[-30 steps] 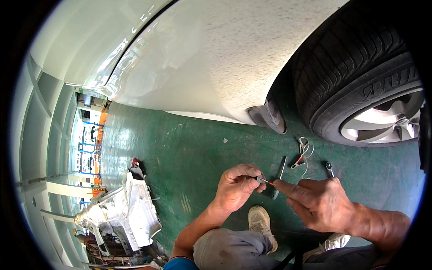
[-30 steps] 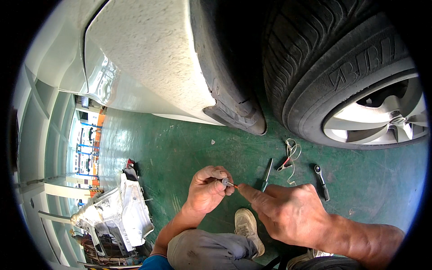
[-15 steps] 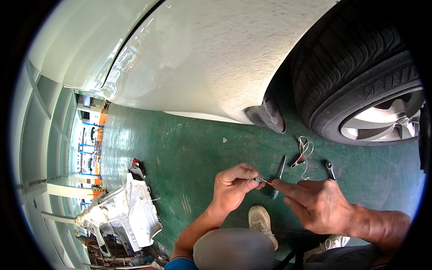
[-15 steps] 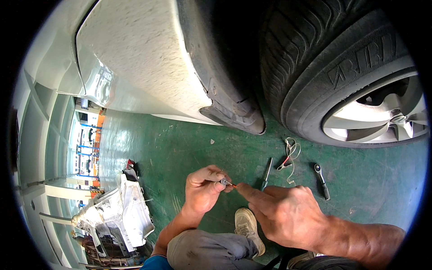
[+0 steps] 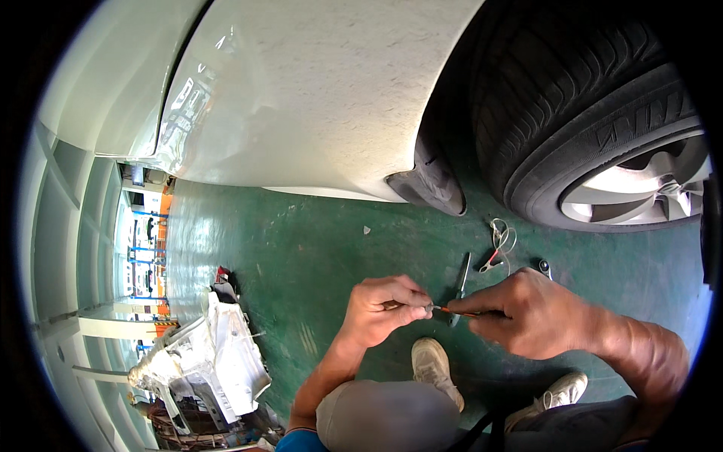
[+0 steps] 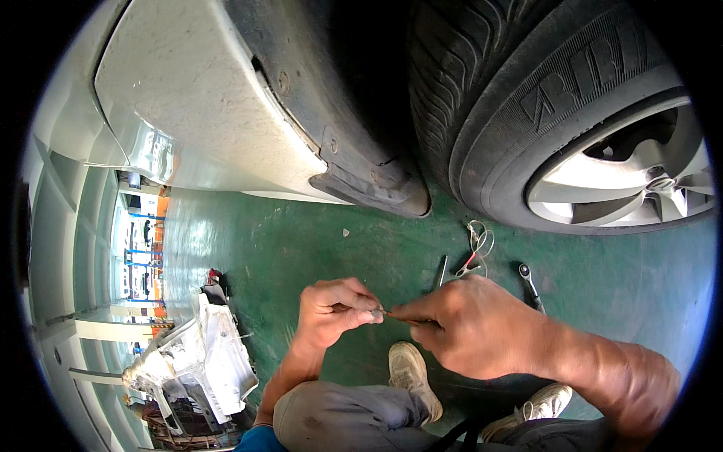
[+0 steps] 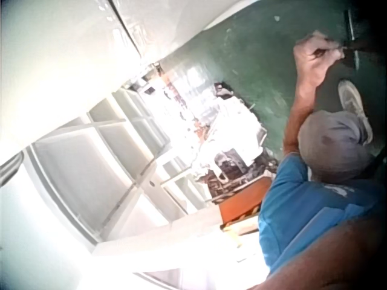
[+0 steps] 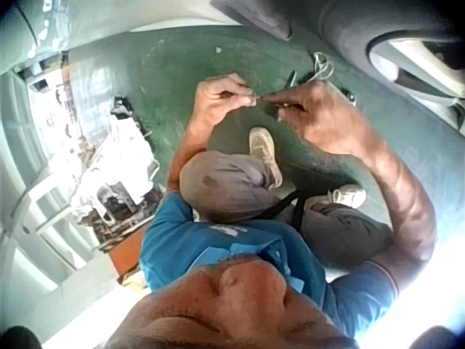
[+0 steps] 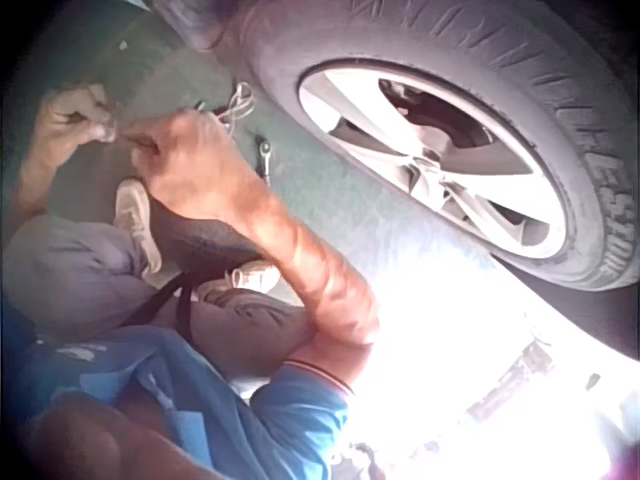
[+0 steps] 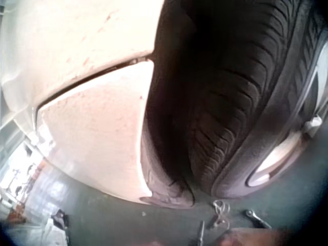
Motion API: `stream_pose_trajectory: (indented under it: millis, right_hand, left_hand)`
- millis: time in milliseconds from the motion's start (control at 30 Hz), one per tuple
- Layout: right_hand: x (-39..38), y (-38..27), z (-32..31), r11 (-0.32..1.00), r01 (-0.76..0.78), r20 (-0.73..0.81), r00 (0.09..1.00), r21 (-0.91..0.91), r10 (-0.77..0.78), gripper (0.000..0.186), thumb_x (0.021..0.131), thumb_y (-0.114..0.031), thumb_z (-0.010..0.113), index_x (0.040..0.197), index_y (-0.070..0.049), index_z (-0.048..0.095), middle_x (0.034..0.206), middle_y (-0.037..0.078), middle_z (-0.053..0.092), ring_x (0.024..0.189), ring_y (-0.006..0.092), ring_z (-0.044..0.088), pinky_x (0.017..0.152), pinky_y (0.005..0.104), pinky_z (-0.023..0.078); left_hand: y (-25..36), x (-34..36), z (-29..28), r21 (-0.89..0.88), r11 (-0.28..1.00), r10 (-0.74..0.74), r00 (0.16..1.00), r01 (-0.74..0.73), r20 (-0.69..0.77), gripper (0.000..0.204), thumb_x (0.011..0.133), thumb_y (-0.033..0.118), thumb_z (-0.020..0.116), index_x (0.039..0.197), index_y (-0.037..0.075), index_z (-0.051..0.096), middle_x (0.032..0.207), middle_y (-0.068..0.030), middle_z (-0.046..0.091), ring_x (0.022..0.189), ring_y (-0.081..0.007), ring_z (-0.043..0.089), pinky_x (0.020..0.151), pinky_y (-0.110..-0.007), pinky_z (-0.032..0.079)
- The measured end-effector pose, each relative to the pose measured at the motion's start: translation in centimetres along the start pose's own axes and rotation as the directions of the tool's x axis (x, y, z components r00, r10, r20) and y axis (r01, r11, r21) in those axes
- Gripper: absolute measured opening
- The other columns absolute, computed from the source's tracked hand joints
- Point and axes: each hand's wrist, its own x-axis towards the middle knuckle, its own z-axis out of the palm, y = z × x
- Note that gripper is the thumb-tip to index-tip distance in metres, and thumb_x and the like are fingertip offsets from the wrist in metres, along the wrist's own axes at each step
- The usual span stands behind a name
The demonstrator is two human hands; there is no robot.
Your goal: The person retrieves a screwdriver from a tool chest, walks to a white car, and kneels to work on the wheel arch area. They use the screwdriver to pry and adjust a plastic trim piece near the tire, then use a socket wrench to tighten a bolt securing the trim.
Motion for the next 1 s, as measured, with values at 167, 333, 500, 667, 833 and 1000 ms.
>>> stream_pose_trajectory:
  millis: [167, 333, 500, 667, 833, 1000]
  right_hand:
    - [0.6, 0.1, -1.1, 0.982, 0.1, 0.014, 0.995, -0.158, -0.099, 0.03, 0.085, -0.008, 0.064, 0.114, -0.005, 0.07, 0.076, 0.021, 0.069, 0.067, 0.0341, 0.069, 0.06, 0.043, 0.055]
    - [-0.1, 0.1, -2.2, 0.98, 0.163, -0.081, 0.982, -0.115, -0.173, 0.039, 0.082, -0.006, 0.069, 0.12, -0.007, 0.068, 0.084, 0.017, 0.073, 0.072, 0.0303, 0.072, 0.062, 0.0385, 0.057]
    - [-0.1, 1.0, -1.0, 0.982, 0.166, -0.117, 0.977, -0.093, -0.177, 0.04, 0.081, -0.005, 0.071, 0.121, -0.007, 0.068, 0.087, 0.016, 0.074, 0.071, 0.0295, 0.072, 0.062, 0.0375, 0.058]
    - [0.2, 0.8, -0.4, 0.981, 0.17, -0.115, 0.977, -0.093, -0.18, 0.039, 0.081, -0.006, 0.071, 0.12, -0.006, 0.068, 0.088, 0.015, 0.074, 0.071, 0.0291, 0.072, 0.059, 0.037, 0.057]
    - [0.5, 0.8, -0.1, 0.97, 0.2, -0.142, 0.965, -0.135, -0.219, 0.038, 0.082, -0.008, 0.071, 0.12, -0.005, 0.068, 0.087, 0.016, 0.073, 0.069, 0.0299, 0.072, 0.059, 0.0378, 0.057]
    - [0.5, 0.4, 0.0, 0.975, 0.164, -0.132, 0.974, -0.15, -0.184, 0.038, 0.082, -0.009, 0.071, 0.12, -0.005, 0.068, 0.084, 0.016, 0.073, 0.068, 0.0305, 0.071, 0.059, 0.0384, 0.057]
  left_hand:
    - [-1.4, 0.3, 0.2, -0.455, 0.887, -0.122, 0.991, 0.08, -0.063, 0.014, 0.086, -0.002, 0.071, 0.1, -0.002, 0.07, 0.092, -0.0187, 0.068, 0.078, -0.0262, 0.071, 0.066, -0.033, 0.06]
    - [-1.0, 0.9, 0.2, -0.59, 0.805, -0.003, 0.995, -0.058, -0.102, 0.021, 0.089, 0.001, 0.069, 0.11, 0.001, 0.068, 0.094, -0.0129, 0.067, 0.083, -0.024, 0.07, 0.068, -0.032, 0.059]
    - [-1.3, 0.3, 0.0, -0.607, 0.794, -0.069, 0.992, -0.009, -0.105, 0.021, 0.089, 0.001, 0.07, 0.11, 0.002, 0.069, 0.096, -0.0123, 0.068, 0.086, -0.0238, 0.07, 0.073, -0.033, 0.058]
    - [-1.4, 0.4, 0.2, -0.598, 0.8, -0.032, 0.993, -0.045, -0.117, 0.022, 0.09, 0.0, 0.068, 0.111, 0.002, 0.069, 0.097, -0.0125, 0.067, 0.088, -0.0238, 0.07, 0.074, -0.033, 0.058]
    - [-1.1, 0.4, 0.3, -0.603, 0.797, -0.036, 0.993, -0.04, -0.114, 0.022, 0.089, 0.0, 0.068, 0.111, 0.001, 0.069, 0.098, -0.0132, 0.066, 0.09, -0.0243, 0.07, 0.075, -0.034, 0.058]
    - [-1.2, 0.4, 0.4, -0.6, 0.799, -0.031, 0.993, -0.043, -0.112, 0.021, 0.091, 0.0, 0.065, 0.112, 0.0, 0.067, 0.099, -0.0137, 0.065, 0.088, -0.0245, 0.07, 0.076, -0.033, 0.059]
